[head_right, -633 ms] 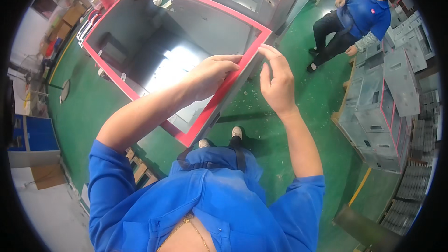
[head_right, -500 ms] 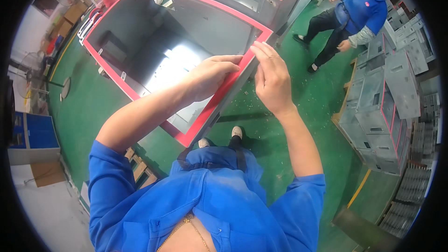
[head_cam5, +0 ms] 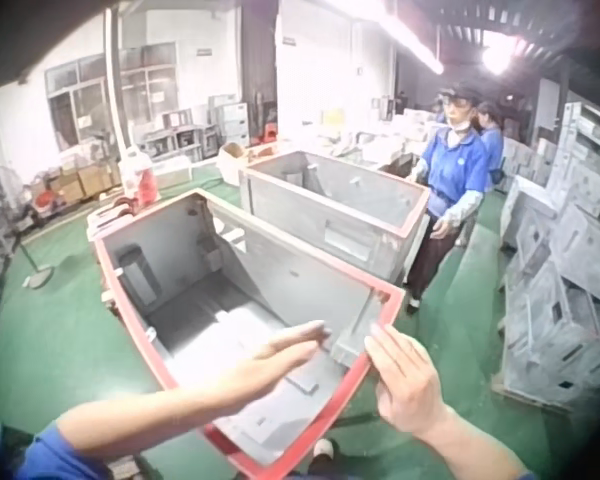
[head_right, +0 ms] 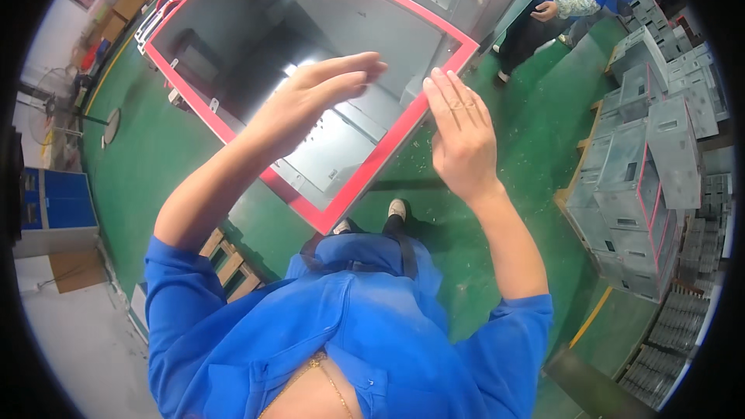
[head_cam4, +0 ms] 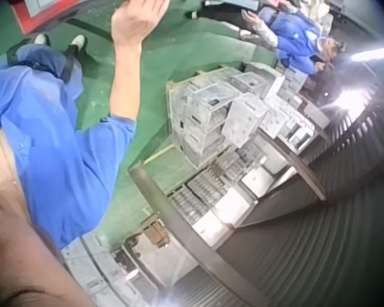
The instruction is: Applying red adhesive tape to the edges of metal cabinet enclosures on an assembly line.
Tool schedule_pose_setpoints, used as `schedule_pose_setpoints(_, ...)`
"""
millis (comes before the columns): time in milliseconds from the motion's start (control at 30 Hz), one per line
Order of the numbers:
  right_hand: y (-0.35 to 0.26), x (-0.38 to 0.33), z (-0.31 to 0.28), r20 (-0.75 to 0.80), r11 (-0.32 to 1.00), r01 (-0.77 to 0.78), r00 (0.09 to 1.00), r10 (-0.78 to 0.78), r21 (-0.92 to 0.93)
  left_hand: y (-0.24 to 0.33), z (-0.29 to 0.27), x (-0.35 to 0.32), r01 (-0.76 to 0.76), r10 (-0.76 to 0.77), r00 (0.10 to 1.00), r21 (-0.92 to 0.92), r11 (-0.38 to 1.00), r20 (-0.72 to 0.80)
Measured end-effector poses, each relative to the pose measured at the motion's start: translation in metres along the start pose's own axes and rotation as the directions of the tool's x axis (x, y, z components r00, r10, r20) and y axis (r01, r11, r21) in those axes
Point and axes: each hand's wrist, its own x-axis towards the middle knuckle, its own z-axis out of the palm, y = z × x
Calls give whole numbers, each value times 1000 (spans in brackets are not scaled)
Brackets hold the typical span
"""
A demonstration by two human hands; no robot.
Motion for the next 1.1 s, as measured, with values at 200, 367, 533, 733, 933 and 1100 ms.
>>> schedule_pose_setpoints(200, -34, -13, 3, 66, 993, 92, 994, -87, -74, 2, -15, -77, -355, 384, 922, 510, 784, 52)
schedule_pose_setpoints(367, -77, -17, -11, 40, 986, 149, 987, -153, 79, -23, -9, -108, -595, 635, 747, 628, 502, 200)
schedule_pose_setpoints(533, -116, -38, -3, 24, 964, 240, 969, -244, 111, -42, 6, -121, -681, 705, 654, 620, 390, 274)
schedule_pose_setpoints(733, -85, -32, 6, 37, 990, 139, 989, -140, 30, -61, 11, -122, -660, 703, 618, 717, 222, 351)
schedule_pose_setpoints(933, 17, -2, 21, -56, 982, 14, 998, -25, -191, -62, 16, -120, -665, 732, 604, 706, 244, 316)
schedule_pose_setpoints(1100, 76, 18, 32, -95, 971, -62, 995, 41, -232, -61, 17, -118, -681, 756, 594, 672, 290, 275)
